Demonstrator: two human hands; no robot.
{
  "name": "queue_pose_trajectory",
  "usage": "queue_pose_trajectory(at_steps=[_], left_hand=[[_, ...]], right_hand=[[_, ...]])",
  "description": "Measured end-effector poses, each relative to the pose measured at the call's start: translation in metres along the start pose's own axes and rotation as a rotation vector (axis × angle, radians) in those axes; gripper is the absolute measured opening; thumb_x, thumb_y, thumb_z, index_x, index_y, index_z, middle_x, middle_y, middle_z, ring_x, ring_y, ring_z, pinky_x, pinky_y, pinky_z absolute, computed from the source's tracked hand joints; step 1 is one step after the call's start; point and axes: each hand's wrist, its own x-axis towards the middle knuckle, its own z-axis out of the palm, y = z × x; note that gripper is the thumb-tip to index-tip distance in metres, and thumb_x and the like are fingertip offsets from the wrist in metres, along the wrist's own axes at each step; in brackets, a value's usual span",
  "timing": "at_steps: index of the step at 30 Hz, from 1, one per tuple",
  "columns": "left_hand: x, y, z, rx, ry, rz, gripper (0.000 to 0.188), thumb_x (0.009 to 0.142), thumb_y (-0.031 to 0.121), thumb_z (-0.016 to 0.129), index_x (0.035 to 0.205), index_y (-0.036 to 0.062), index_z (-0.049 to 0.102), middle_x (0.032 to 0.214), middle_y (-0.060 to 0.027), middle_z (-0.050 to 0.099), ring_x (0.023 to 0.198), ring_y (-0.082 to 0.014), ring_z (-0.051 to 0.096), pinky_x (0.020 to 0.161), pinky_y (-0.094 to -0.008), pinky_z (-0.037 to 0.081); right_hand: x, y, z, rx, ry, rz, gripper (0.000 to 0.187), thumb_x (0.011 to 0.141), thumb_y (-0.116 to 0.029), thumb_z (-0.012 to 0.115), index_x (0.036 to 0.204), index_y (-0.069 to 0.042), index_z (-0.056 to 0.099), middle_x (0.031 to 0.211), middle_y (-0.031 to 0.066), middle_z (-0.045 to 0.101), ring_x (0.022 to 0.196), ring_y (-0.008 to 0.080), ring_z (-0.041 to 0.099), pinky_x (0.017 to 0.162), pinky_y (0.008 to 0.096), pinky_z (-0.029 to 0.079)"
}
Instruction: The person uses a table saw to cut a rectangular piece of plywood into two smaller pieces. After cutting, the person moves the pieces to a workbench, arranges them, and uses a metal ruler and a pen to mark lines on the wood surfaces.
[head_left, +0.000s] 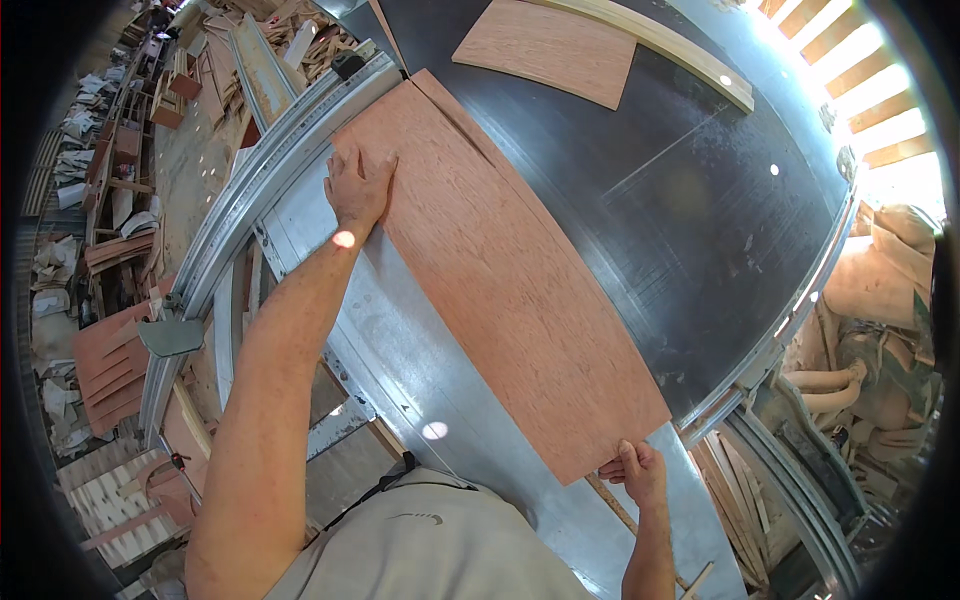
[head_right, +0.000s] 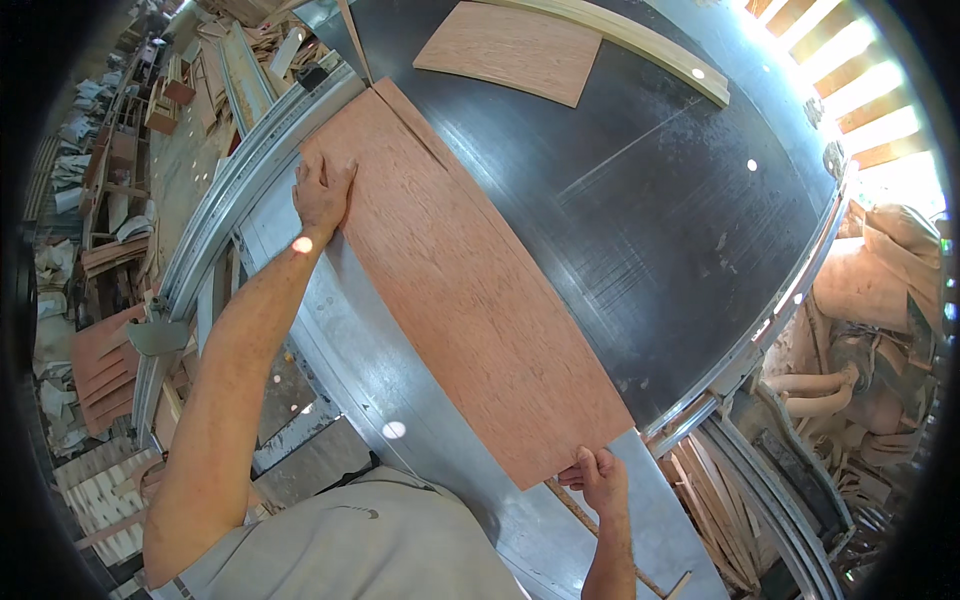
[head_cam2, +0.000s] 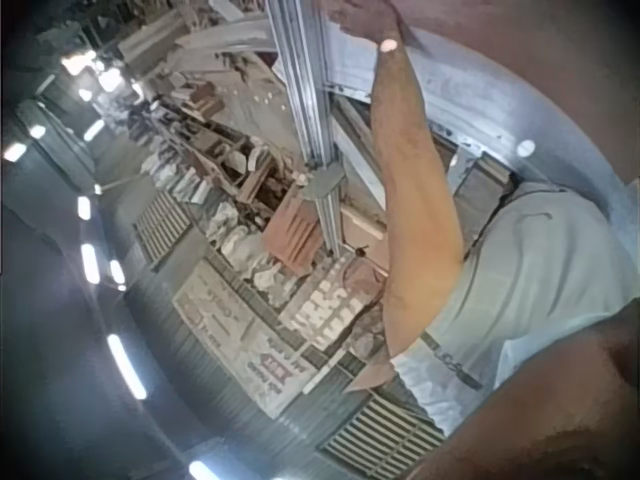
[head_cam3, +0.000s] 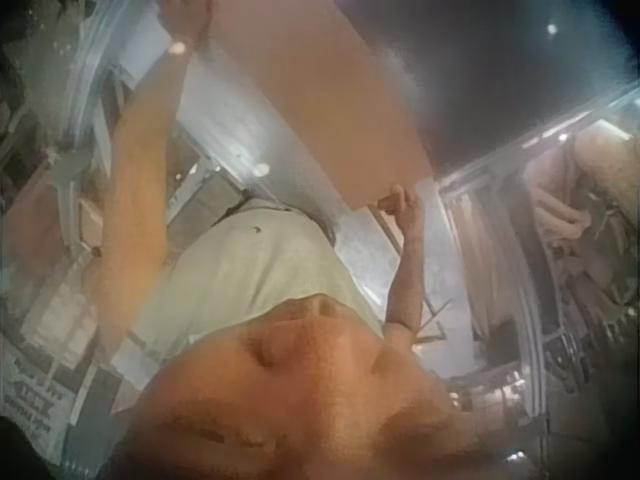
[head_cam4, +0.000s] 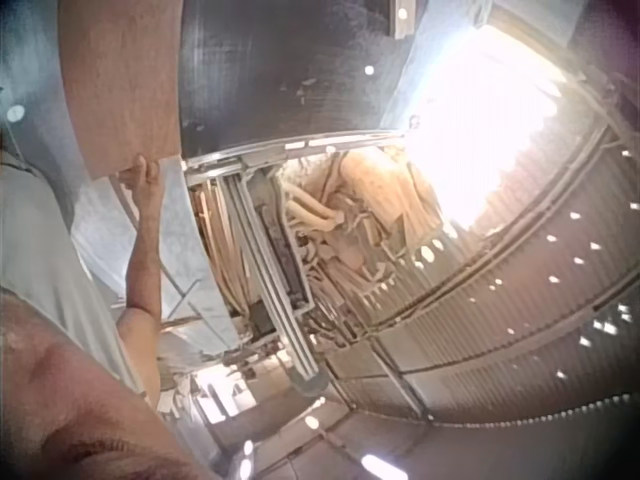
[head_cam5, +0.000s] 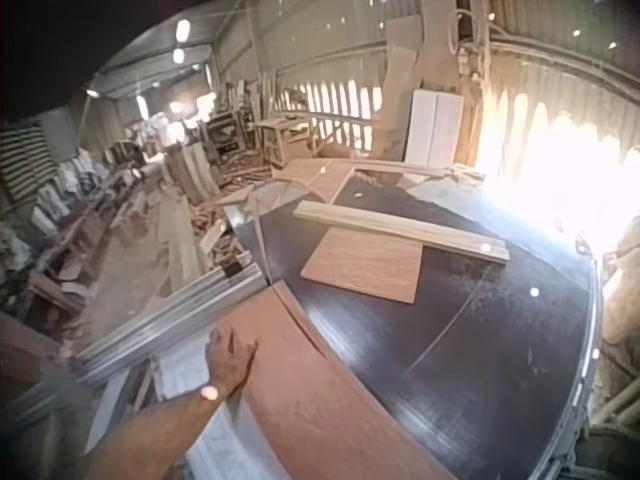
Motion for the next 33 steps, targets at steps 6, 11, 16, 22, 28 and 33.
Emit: queue_pose_trajectory(at_steps=[6, 11, 16, 22, 28, 33], left_hand=[[0.009, -0.007, 0.001, 0.011, 0.003, 0.018, 0.09, 0.083, 0.067, 0.059, 0.143, 0.0024, 0.046, 0.154, -0.0262, 0.029, 0.147, -0.0385, 0.018, 0.118, -0.0508, 0.014], [0.017, -0.013, 0.003, 0.018, 0.007, 0.012, 0.09, 0.081, 0.068, 0.06, 0.143, 0.0034, 0.046, 0.153, -0.0266, 0.031, 0.147, -0.0391, 0.02, 0.118, -0.0514, 0.015], [0.024, -0.016, 0.006, -0.003, 0.035, 0.022, 0.09, 0.081, 0.068, 0.061, 0.142, 0.0031, 0.047, 0.152, -0.0268, 0.032, 0.147, -0.0393, 0.021, 0.117, -0.0522, 0.016], [0.033, -0.021, 0.007, 0.008, 0.023, 0.036, 0.09, 0.081, 0.067, 0.061, 0.142, 0.0027, 0.047, 0.152, -0.0277, 0.031, 0.146, -0.0403, 0.021, 0.117, -0.0526, 0.017], [0.043, -0.031, 0.009, 0.01, 0.02, 0.017, 0.089, 0.081, 0.065, 0.062, 0.143, 0.0027, 0.046, 0.152, -0.0272, 0.032, 0.146, -0.0407, 0.021, 0.117, -0.0518, 0.016], [0.059, -0.038, 0.009, 0.017, 0.004, 0.031, 0.09, 0.081, 0.066, 0.061, 0.144, 0.0037, 0.045, 0.153, -0.0262, 0.031, 0.146, -0.0398, 0.021, 0.118, -0.0515, 0.015]], right_hand=[[0.001, -0.01, 0.006, 0.012, -0.019, 0.01, 0.036, 0.102, -0.03, 0.052, 0.091, 0.001, 0.064, 0.076, 0.0126, 0.072, 0.065, 0.0184, 0.072, 0.057, 0.028, 0.057], [0.003, -0.021, 0.011, -0.012, -0.042, 0.009, 0.036, 0.103, -0.03, 0.051, 0.091, 0.001, 0.065, 0.076, 0.0122, 0.072, 0.066, 0.0183, 0.072, 0.057, 0.0279, 0.057], [0.008, -0.023, 0.013, 0.003, -0.039, 0.03, 0.036, 0.103, -0.03, 0.051, 0.091, 0.002, 0.065, 0.077, 0.0126, 0.072, 0.066, 0.0189, 0.072, 0.057, 0.0287, 0.057], [0.012, -0.03, 0.018, -0.008, -0.039, 0.03, 0.038, 0.103, -0.032, 0.05, 0.091, 0.0, 0.065, 0.076, 0.0115, 0.072, 0.066, 0.0191, 0.072, 0.057, 0.0288, 0.058], [0.016, -0.043, 0.027, -0.003, -0.063, 0.047, 0.038, 0.103, -0.033, 0.05, 0.091, 0.0, 0.064, 0.077, 0.0107, 0.072, 0.067, 0.0185, 0.072, 0.058, 0.0288, 0.058], [0.02, -0.059, 0.037, -0.013, -0.066, 0.063, 0.037, 0.102, -0.033, 0.051, 0.093, 0.001, 0.064, 0.079, 0.0119, 0.072, 0.069, 0.0188, 0.072, 0.061, 0.0297, 0.057]])
